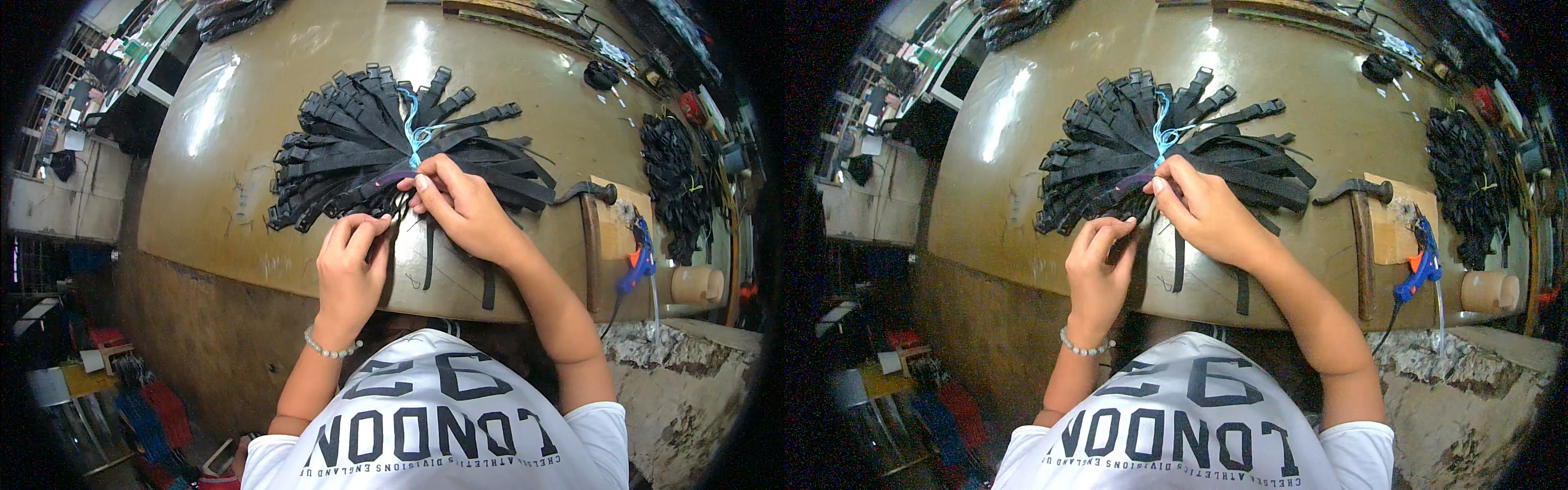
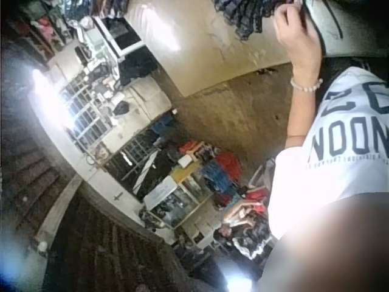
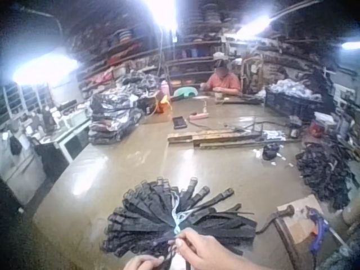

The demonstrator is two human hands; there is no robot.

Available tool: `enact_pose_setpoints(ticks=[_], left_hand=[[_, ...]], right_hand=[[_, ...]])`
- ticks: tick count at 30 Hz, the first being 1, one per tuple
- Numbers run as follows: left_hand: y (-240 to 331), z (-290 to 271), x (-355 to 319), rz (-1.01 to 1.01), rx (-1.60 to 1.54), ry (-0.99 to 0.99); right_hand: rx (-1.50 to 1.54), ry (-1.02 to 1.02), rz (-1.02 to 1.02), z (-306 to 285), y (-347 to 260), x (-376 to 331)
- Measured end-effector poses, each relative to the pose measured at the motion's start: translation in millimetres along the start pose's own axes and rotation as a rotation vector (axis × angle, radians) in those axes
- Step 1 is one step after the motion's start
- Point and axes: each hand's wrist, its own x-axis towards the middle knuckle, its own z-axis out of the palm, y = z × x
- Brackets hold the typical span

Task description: The person repeatedly picks up black webbing straps and plastic buckles from a pile on a table. They thread the strap ends through the buckles and pull them tight, then place the assembled units back on the table. The process is repeated continuously throughout the clip.

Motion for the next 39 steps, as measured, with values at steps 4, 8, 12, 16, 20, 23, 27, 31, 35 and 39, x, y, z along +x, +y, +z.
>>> enact_pose_setpoints(ticks=[4, 8, 12, 16, 20, 23, 27, 31, 35, 39], left_hand=[[11, -2, -7, -0.150, -0.044, -0.030], [8, 2, -9, -0.083, 0.003, -0.015], [5, 8, -19, -0.027, 0.060, -0.051], [6, 16, -29, -0.094, -0.005, -0.045], [5, 17, -31, -0.110, -0.023, -0.039], [4, 16, -30, -0.091, -0.011, -0.038], [4, 16, -30, -0.078, -0.012, -0.039], [4, 17, -31, -0.089, -0.025, -0.036], [5, 18, -32, -0.113, -0.062, -0.032], [6, 20, -33, -0.103, -0.039, -0.021]], right_hand=[[-0.194, 0.006, -0.046, 1, -4, -3], [-0.098, 0.057, -0.064, 1, -6, -1], [-0.201, -0.052, -0.123, -7, -5, 0], [-0.264, -0.103, -0.189, -8, -4, -1], [-0.261, -0.139, -0.179, -11, -5, -1], [-0.265, -0.155, -0.200, -12, -6, 0], [-0.283, -0.160, -0.197, -9, -8, -1], [-0.298, -0.169, -0.217, -8, -9, -3], [-0.294, -0.200, -0.224, -11, -8, -2], [-0.268, -0.227, -0.176, -16, -7, 0]])
